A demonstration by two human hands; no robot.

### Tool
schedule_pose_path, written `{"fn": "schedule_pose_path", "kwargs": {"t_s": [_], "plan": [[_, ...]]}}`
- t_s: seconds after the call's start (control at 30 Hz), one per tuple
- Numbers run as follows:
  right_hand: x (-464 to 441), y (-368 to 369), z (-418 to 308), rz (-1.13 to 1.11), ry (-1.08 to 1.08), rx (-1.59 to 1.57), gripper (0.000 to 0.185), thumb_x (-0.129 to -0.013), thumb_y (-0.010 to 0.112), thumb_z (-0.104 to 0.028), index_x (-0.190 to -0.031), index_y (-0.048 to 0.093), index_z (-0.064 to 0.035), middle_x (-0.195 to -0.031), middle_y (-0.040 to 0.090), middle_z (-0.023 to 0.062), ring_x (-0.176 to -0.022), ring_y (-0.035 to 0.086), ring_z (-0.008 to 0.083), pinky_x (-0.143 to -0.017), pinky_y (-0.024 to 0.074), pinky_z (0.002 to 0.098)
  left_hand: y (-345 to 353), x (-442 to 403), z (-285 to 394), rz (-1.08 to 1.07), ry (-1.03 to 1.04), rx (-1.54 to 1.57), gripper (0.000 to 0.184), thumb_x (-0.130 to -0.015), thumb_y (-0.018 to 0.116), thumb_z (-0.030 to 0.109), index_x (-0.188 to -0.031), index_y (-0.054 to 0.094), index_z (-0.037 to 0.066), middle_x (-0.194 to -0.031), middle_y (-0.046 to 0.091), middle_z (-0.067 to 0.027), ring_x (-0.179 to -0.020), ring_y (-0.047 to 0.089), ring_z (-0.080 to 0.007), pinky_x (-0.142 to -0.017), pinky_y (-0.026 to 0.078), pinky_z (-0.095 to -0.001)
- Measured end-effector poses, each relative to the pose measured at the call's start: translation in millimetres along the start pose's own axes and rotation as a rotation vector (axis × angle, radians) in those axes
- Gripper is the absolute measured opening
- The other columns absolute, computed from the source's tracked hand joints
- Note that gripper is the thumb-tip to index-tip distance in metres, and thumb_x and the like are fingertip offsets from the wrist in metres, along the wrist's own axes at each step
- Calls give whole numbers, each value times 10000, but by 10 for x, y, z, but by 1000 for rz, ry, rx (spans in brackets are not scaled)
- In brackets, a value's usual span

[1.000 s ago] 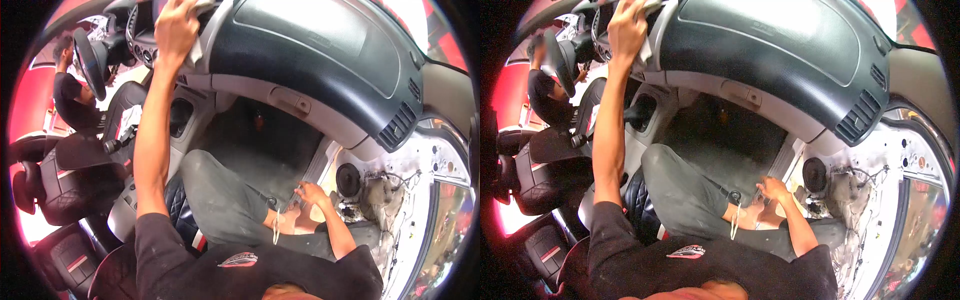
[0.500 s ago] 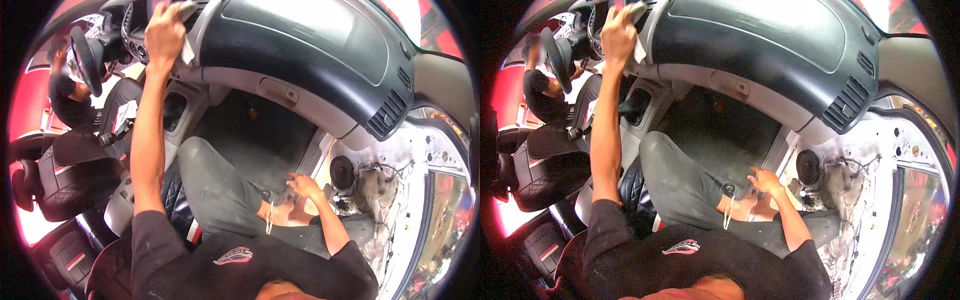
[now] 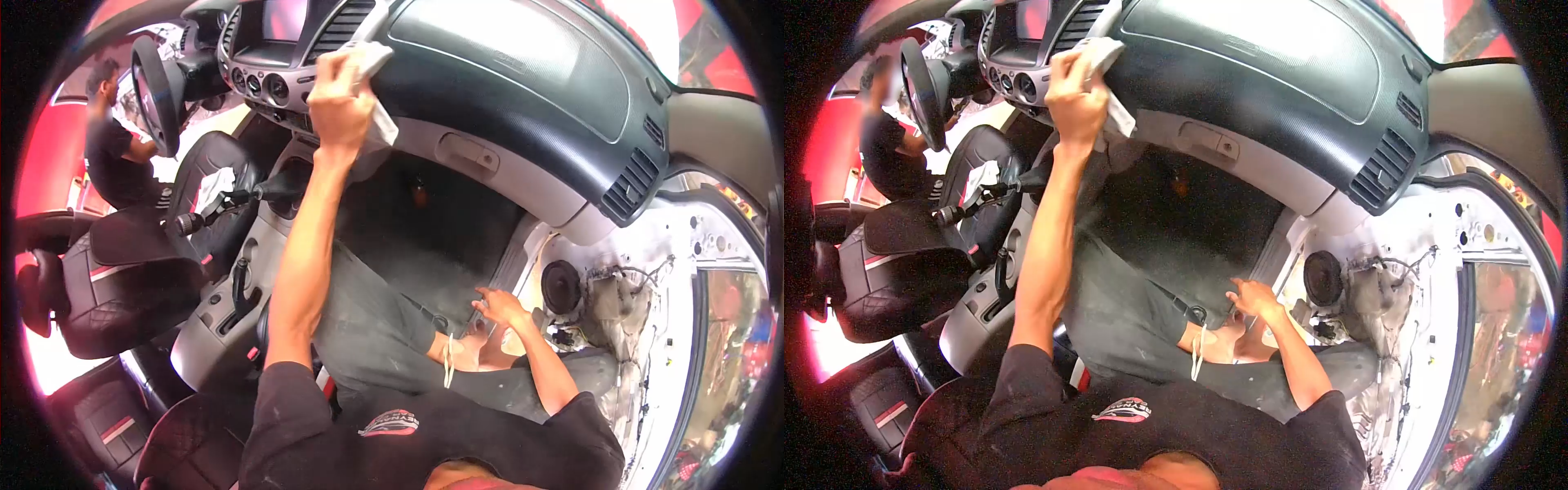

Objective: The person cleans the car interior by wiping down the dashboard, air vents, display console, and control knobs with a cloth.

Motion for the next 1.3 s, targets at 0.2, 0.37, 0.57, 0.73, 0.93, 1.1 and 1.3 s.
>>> {"fn": "schedule_pose_path", "kwargs": {"t_s": [0.2, 0.37, 0.57, 0.73, 0.93, 1.1, 1.3], "plan": [[59, 58, -11, 4, -35, 27, 609, -995, 564, -480, -1457, 515, -86, -1200, 715, 193, -1137, 664, 396, -978, 522, 498, 167, -369, 79, -75, 44, -139, 350, -788, 758, 124, -1130, 743, 193, -1011, 614, -33, -910, 639, -289, -750, 540, -434], [55, -45, -100, 62, -69, 68, 600, -1001, 554, -479, -1462, 511, -98, -1181, 718, 192, -1130, 665, 401, -976, 521, 506, -30, 194, 80, -93, 93, -142, 408, -798, 701, 52, -1193, 739, 149, -1057, 637, -76, -968, 640, -303, -803, 494, -428], [86, -63, -209, 24, -41, 48, 591, -1005, 547, -480, -1472, 506, -120, -1190, 713, 194, -1140, 658, 408, -978, 518, 507, 176, -136, 156, -39, 35, -249, 424, -747, 742, 87, -1158, 744, 194, -1023, 630, -24, -956, 618, -268, -780, 448, -434], [81, 16, -223, 23, -54, 82, 588, -1006, 542, -479, -1470, 509, -120, -1253, 684, 204, -1156, 651, 410, -978, 521, 496, 545, -402, 577, -34, -181, -299, 256, -819, 721, 178, -1070, 745, 134, -1071, 611, -67, -1006, 605, -293, -852, 450, -484], [48, 80, -465, 44, -144, 68, 541, -1019, 533, -429, -1447, 534, -98, -1225, 687, 206, -1168, 638, 404, -996, 500, 511, 835, 291, 2190, -2, 161, 298, 231, -716, 646, 101, -947, 645, 100, -901, 576, -72, -819, 541, -277, -681, 352, -419], [311, 79, -247, -23, -76, 6, 572, -1005, 544, -469, -1451, 527, -111, -1152, 719, 201, -1141, 648, 412, -973, 519, 512, 578, -124, 864, -24, 41, -185, 272, -700, 638, 87, -965, 700, 100, -944, 612, -74, -893, 571, -301, -717, 385, -435], [246, -360, -454, 329, -304, -79, 528, -997, 577, -394, -1395, 567, -47, -1272, 661, 234, -1187, 614, 437, -1017, 495, 499, 658, -342, 843, -184, -201, -323, 354, -854, 580, 212, -1142, 726, 67, -1036, 657, -157, -961, 607, -374, -796, 468, -516]]}}
Point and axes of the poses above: each hand's wrist, its own x-axis away from the middle knuckle, its own y-axis out of the palm, z = x × y, the point moved 5 cm from there along -x, towards the middle knuckle
